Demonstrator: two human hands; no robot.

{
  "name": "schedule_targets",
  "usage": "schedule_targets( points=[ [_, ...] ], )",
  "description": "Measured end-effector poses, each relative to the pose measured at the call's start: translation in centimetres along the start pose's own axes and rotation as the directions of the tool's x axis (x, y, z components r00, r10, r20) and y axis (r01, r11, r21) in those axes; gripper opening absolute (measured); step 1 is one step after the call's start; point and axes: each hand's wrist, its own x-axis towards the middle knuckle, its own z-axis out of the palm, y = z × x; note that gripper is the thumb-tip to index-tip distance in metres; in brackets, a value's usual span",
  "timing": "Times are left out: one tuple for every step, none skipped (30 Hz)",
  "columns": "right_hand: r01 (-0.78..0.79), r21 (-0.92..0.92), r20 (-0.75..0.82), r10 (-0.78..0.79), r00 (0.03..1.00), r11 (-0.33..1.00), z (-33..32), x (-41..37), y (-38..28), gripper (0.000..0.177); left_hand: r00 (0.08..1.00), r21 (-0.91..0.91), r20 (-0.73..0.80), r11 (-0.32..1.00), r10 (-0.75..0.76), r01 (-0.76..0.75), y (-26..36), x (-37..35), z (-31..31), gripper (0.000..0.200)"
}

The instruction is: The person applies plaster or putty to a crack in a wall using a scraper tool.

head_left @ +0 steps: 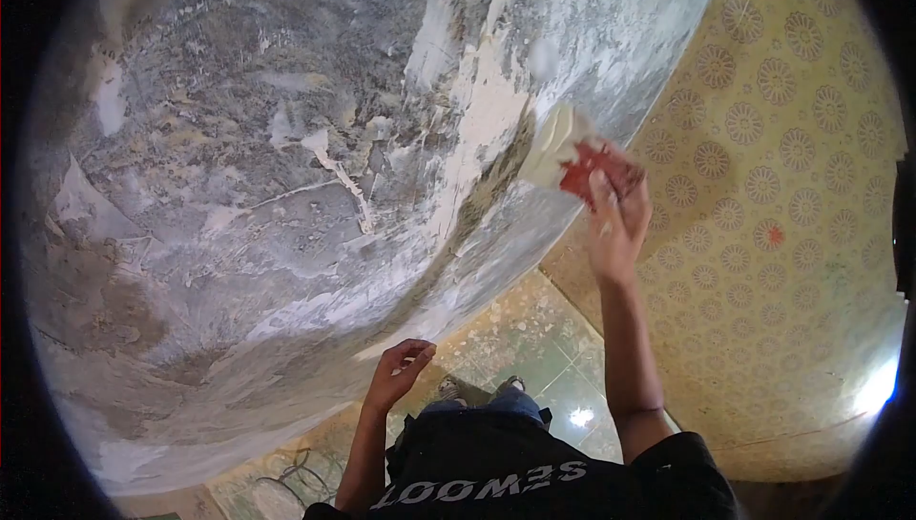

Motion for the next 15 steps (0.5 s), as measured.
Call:
schedule_targets(
  points=[
    [0.011,0.001,-0.030,-0.011,1.000,1.000,-0.1,1.3,-0.5,0.030,1.000,0.012,-0.004,1.000,-0.003,0.003,0.1,0.1,0.0,0.030],
    [0.022,0.002,-0.057,-0.022,0.998,1.000,-0.3,2.4,-0.7,0.029,1.000,0.014,-0.001,1.000,0.002,-0.002,0.2,0.1,0.0,0.030],
    [0.027,0.002,-0.059,-0.027,0.998,1.000,-0.5,3.1,-0.4,0.029,1.000,0.033,-0.008,0.999,0.030,-0.030,0.4,0.1,0.0,0.029],
    [0.022,0.062,-0.036,-0.020,0.999,0.998,-0.7,3.8,0.1,0.029,0.998,0.051,-0.015,0.997,0.059,-0.058,0.7,0.0,-0.1,0.028],
    [0.015,0.123,-0.010,-0.013,1.000,0.992,-0.7,4.3,0.6,0.029,0.998,0.052,-0.017,0.997,0.064,-0.063,1.0,-0.1,-0.1,0.028],
    [0.017,0.125,-0.008,-0.016,1.000,0.992,-0.5,4.7,0.8,0.029,0.998,0.028,-0.025,0.998,0.055,-0.054,1.3,-0.3,-0.1,0.027],
    [0.003,0.144,-0.008,-0.002,1.000,0.990,-0.3,4.9,0.9,0.029,0.999,0.005,-0.032,0.999,0.044,-0.043,1.5,-0.5,-0.2,0.026],
    [-0.010,0.163,-0.008,0.011,1.000,0.987,-0.2,5.1,1.1,0.029,0.998,0.005,-0.036,0.999,0.045,-0.045,1.3,-0.5,-0.3,0.026],
    [-0.009,0.166,-0.004,0.010,1.000,0.986,-0.2,5.2,1.2,0.029,0.998,-0.001,-0.037,0.999,0.055,-0.055,1.1,-0.5,-0.4,0.025],
    [-0.027,0.167,0.011,0.025,1.000,0.986,-0.4,5.3,1.3,0.029,0.997,-0.007,-0.039,0.998,0.064,-0.064,0.8,-0.5,-0.5,0.024],
    [-0.045,0.167,0.025,0.042,0.999,0.985,-0.5,5.4,1.4,0.028,0.997,-0.010,-0.043,0.998,0.064,-0.064,0.4,-0.5,-0.6,0.024],
    [-0.048,0.167,0.028,0.044,0.999,0.985,-0.6,5.5,1.4,0.028,0.998,-0.016,-0.035,0.998,0.055,-0.055,0.0,-0.5,-0.8,0.022],
    [-0.055,0.158,0.043,0.049,0.998,0.986,-0.7,5.6,1.4,0.029,0.999,-0.021,-0.026,0.999,0.045,-0.046,-0.4,-0.5,-0.9,0.021],
    [-0.063,0.148,0.055,0.055,0.997,0.987,-0.9,5.8,1.4,0.029,0.999,-0.030,-0.017,0.998,0.047,-0.047,-0.8,-0.4,-1.0,0.021],
    [-0.058,0.151,0.083,0.046,0.995,0.987,-1.2,6.0,1.7,0.034,0.999,-0.039,-0.006,0.998,0.048,-0.048,-0.9,-0.3,-1.1,0.021]
  ],
)
